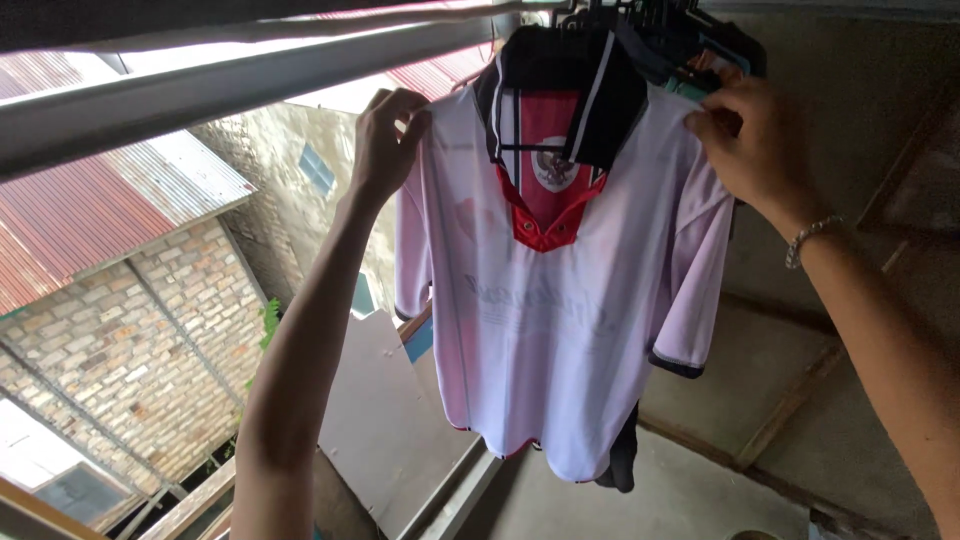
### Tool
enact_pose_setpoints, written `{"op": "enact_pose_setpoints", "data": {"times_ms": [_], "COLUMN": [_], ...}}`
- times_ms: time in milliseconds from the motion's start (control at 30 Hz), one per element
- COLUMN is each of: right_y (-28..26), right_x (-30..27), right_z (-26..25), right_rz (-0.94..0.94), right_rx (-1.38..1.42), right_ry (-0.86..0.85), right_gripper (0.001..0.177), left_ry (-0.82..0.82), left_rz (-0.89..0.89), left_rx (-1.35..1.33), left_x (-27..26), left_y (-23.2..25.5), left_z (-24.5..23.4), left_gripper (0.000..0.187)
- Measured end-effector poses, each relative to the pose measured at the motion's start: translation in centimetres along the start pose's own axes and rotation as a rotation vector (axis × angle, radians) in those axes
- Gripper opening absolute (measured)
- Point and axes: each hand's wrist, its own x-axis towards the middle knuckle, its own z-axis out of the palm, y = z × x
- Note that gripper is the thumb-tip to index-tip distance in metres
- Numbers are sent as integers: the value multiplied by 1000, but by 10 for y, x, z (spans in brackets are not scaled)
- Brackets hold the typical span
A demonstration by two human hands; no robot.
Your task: The person takes wet shirts from a bucket, places them on hangers, and hangs them on a clothesline. A light purple shirt is hung first, followed by a red shirt, and finally a green shirt. The shirts are spread out to dry.
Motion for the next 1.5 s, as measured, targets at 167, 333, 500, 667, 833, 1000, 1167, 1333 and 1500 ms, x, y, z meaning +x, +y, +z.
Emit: {"op": "enact_pose_setpoints", "data": {"times_ms": [167,333,500,667,833,1000,1167,1333,1500], "right_y": [4,-15,-13,-13,-14,-3,-29,-19,-88], "right_x": [28,42,37,31,14,-19,-66,-147,-211], "right_z": [12,26,51,50,47,58,55,96,129], "right_rz": [-112,-111,-32,-28,62,188,360,662,1098], "right_rx": [80,129,8,141,170,370,384,304,577], "right_ry": [26,32,-27,-30,-52,-123,-146,-201,53], "right_gripper": [42,21,18,19,22,39,46,48,86], "left_ry": [42,39,30,19,46,-92,-202,-173,77], "left_rz": [24,-39,-138,-159,-205,-483,-476,-522,-1005], "left_rx": [39,43,31,-35,-38,-121,-214,-235,-721], "left_x": [17,14,-2,-3,-21,-82,-160,-223,-287], "left_y": [-32,-50,-65,-52,-56,-101,-106,-96,-44], "left_z": [-3,-11,-7,-8,-10,-1,12,29,59], "left_gripper": [9,9,9,12,18,34,19,12,72]}}
